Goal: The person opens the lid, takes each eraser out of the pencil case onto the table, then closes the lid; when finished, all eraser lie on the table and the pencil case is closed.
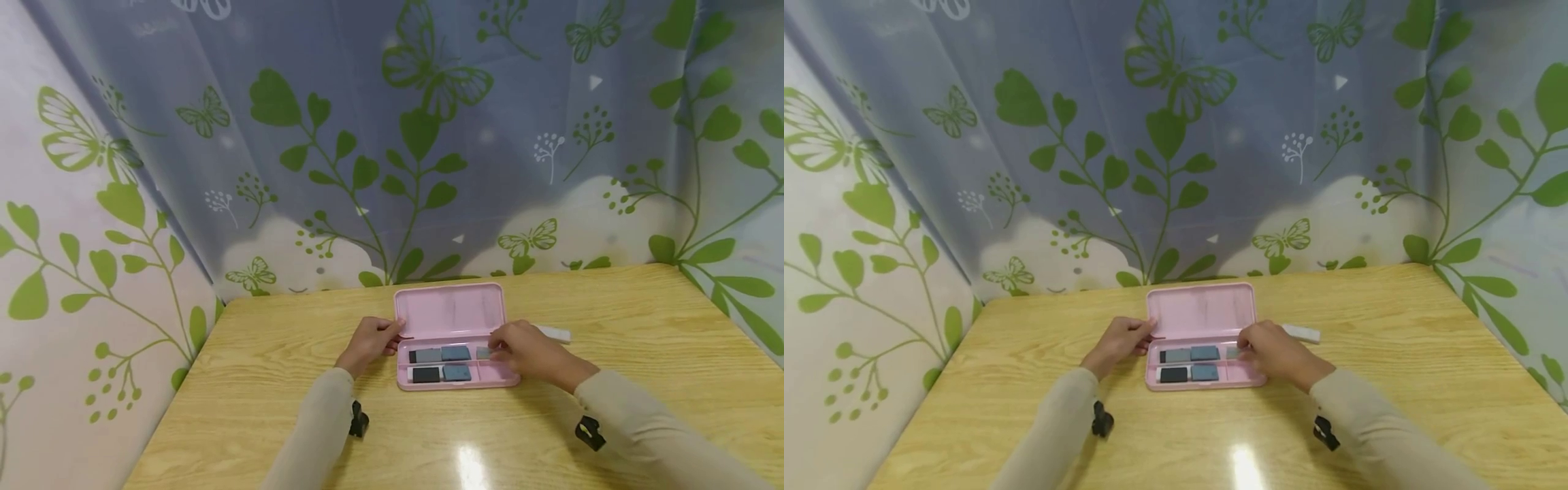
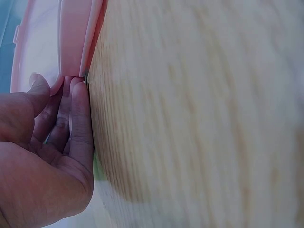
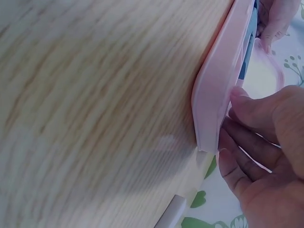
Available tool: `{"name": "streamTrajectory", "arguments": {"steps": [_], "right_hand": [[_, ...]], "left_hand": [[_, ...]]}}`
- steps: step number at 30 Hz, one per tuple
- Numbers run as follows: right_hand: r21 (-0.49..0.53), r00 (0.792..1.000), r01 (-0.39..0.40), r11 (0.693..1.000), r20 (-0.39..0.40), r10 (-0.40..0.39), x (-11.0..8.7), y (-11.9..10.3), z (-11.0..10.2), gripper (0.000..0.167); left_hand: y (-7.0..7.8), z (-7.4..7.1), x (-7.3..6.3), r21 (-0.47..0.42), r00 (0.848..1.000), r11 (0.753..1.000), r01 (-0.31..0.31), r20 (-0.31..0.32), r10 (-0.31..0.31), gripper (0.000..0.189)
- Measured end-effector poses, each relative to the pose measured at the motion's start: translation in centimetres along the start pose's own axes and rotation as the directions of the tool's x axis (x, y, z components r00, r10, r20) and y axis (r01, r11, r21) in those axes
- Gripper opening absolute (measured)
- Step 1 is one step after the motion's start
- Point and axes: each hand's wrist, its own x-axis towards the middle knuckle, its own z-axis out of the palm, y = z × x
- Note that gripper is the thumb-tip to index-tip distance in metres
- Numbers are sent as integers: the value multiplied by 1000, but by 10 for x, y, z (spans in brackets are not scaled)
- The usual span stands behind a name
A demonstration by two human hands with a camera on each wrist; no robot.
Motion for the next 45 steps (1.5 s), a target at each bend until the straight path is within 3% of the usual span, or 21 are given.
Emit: {"name": "streamTrajectory", "arguments": {"steps": [7,16,25,40,45], "right_hand": [[20,1000,-15,1000,10,15,0,-3,1,1],[23,1000,20,1000,-24,-19,1,-2,2,11],[57,1000,-16,998,-12,17,0,-4,3,13],[80,996,64,995,-72,-59,0,-1,2,17],[88,995,43,995,-92,-35,-2,-1,-8,16]], "left_hand": [[0,0,-1,-4,1000,1000,1,-2,-1,34],[-1,0,-1,5,1000,1000,3,-6,-3,34],[-2,-1,-1,2,1000,1000,-9,-4,9,34],[1,-1,-5,0,1000,1000,-11,18,11,33],[-1,-2,-2,-13,1000,1000,-9,19,10,32]]}}
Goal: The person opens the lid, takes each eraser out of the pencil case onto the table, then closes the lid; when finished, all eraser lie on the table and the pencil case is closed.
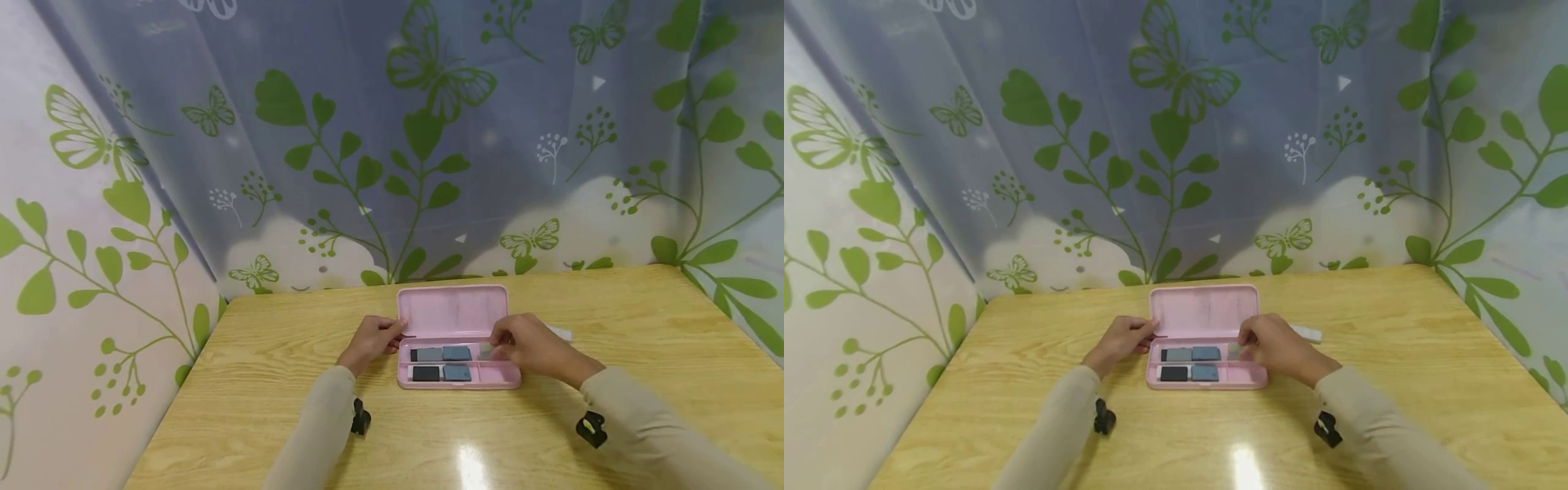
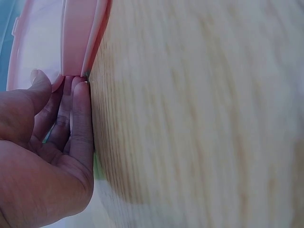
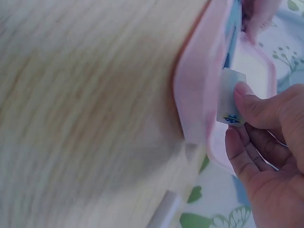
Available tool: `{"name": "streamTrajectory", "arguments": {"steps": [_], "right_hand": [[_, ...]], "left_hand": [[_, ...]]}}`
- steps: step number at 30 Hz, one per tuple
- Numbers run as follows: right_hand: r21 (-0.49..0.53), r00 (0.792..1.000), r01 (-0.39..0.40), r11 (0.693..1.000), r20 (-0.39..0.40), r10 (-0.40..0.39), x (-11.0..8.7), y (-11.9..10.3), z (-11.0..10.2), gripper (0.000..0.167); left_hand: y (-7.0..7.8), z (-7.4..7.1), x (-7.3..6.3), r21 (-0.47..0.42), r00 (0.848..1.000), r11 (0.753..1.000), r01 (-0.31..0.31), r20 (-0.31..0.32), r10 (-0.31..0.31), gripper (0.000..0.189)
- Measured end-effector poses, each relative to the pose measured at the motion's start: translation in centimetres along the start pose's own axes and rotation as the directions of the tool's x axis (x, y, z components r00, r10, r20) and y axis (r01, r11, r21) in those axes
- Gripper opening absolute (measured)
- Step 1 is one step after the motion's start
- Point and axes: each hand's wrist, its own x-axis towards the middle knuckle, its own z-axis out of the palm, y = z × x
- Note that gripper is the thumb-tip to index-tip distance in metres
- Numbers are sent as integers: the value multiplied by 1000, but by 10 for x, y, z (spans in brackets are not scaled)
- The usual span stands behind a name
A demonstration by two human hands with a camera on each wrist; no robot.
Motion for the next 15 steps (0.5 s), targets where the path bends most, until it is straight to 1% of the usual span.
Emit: {"name": "streamTrajectory", "arguments": {"steps": [5,11,15], "right_hand": [[-18,999,-26,999,-34,25,-7,7,-18,15],[-9,994,-101,995,-30,101,-23,22,-41,11],[-18,989,-144,989,-39,143,-35,34,-53,9]], "left_hand": [[-1,0,1,-6,1000,1000,7,-1,-7,34],[-1,-1,2,0,1000,1000,8,-8,-8,34],[-1,-1,2,-1,1000,1000,11,-2,-11,34]]}}
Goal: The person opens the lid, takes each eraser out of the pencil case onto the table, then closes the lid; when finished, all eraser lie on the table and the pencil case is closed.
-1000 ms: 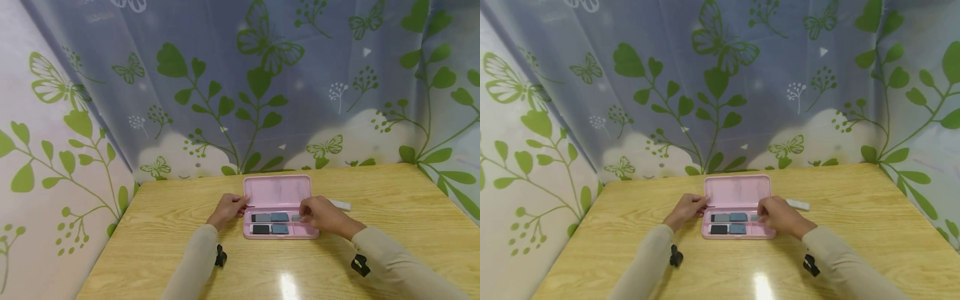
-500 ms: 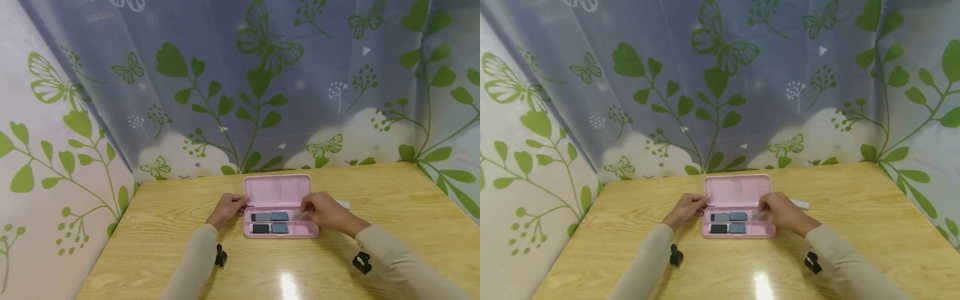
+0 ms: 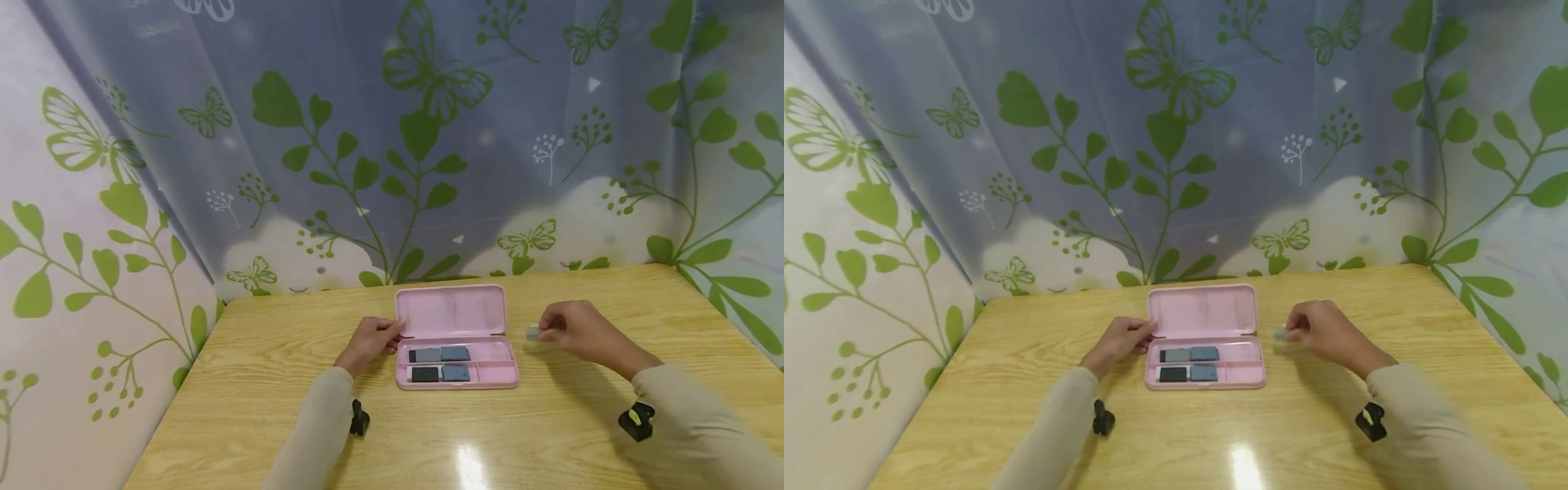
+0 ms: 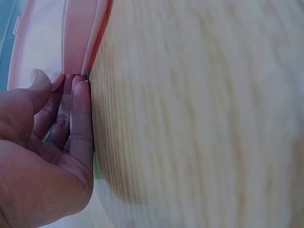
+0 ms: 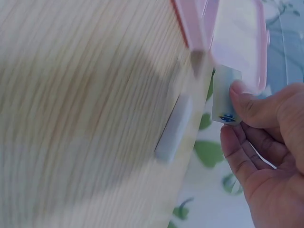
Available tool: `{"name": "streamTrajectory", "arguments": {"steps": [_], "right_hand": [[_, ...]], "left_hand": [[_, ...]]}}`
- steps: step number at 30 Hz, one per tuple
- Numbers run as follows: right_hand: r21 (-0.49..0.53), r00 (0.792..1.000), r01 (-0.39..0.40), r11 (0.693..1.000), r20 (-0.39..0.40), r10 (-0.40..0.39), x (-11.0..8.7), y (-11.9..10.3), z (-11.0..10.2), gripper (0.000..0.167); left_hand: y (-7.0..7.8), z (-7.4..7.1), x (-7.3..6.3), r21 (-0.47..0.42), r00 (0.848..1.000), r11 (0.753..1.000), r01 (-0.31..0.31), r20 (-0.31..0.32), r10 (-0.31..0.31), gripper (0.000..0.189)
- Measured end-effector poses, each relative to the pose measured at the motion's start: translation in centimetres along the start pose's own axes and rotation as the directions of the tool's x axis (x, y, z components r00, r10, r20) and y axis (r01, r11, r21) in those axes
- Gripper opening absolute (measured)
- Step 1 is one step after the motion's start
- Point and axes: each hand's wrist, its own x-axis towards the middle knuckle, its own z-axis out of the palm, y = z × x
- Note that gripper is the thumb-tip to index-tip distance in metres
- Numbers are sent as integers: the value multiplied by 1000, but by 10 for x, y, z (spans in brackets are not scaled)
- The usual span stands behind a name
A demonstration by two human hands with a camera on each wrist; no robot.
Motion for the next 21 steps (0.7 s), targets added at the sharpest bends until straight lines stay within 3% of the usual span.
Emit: {"name": "streamTrajectory", "arguments": {"steps": [15,21], "right_hand": [[-65,993,-116,991,-17,115,-27,51,-21,8],[-38,989,-149,988,-10,149,-33,65,-24,7]], "left_hand": [[2,-1,-4,0,1000,1000,-4,10,4,34],[4,-2,-5,-1,1000,1000,-4,10,4,35]]}}
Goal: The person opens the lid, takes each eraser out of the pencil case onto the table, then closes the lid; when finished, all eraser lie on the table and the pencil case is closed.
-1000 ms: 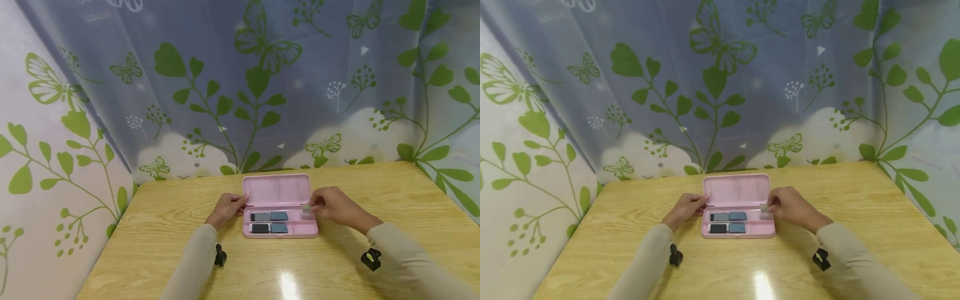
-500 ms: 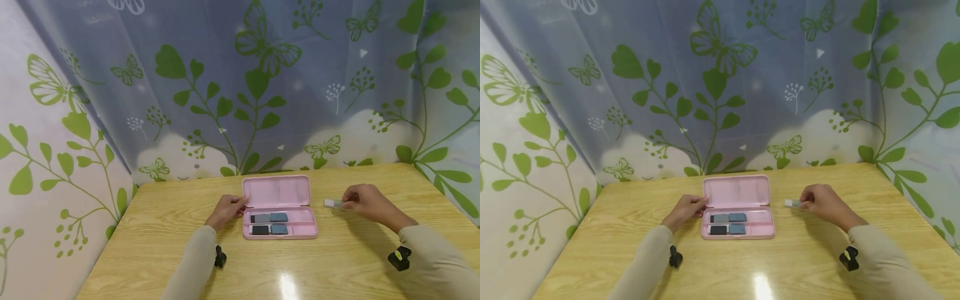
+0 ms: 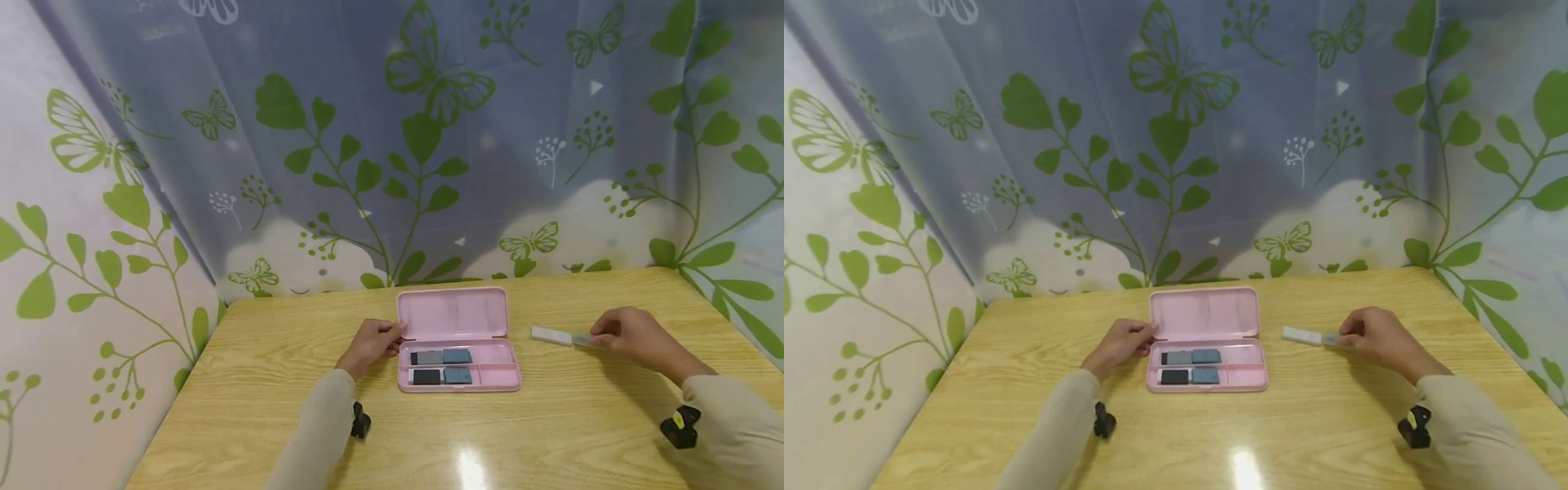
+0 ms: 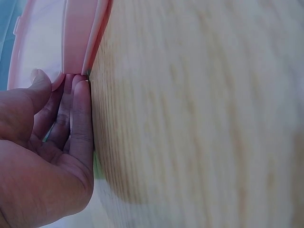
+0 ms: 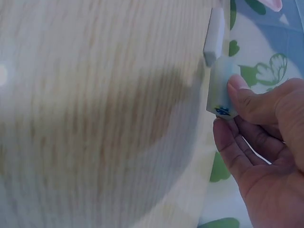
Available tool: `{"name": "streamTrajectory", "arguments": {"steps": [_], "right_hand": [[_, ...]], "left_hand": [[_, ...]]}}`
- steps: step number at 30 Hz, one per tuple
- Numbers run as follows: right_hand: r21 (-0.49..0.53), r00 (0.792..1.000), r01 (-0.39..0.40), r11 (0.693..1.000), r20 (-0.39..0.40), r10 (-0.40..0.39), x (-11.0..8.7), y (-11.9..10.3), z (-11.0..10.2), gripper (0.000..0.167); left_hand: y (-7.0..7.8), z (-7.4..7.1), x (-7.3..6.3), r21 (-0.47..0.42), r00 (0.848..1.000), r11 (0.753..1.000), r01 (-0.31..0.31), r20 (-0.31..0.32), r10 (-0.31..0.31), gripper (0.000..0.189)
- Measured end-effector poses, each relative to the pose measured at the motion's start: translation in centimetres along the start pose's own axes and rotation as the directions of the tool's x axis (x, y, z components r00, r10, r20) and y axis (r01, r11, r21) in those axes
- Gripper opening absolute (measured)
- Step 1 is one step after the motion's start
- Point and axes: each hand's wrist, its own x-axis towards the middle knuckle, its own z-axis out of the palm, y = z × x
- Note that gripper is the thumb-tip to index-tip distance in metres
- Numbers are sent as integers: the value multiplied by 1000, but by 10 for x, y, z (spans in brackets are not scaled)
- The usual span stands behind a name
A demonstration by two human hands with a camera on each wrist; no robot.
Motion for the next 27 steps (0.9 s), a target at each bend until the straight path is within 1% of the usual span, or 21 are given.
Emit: {"name": "streamTrajectory", "arguments": {"steps": [5,16,21,27], "right_hand": [[19,1000,-24,1000,19,24,-1,7,0,8],[-4,999,-37,999,29,37,0,12,-3,11],[-38,1000,0,999,-4,0,3,6,-6,11],[-45,998,67,997,-18,-67,8,-17,-2,12]], "left_hand": [[0,0,0,0,1000,1000,0,-1,0,35],[0,1,0,-1,1000,1000,-5,-4,5,34],[-1,1,1,-2,1000,1000,-5,-5,5,34],[-1,2,1,1,1000,1000,-9,-8,9,34]]}}
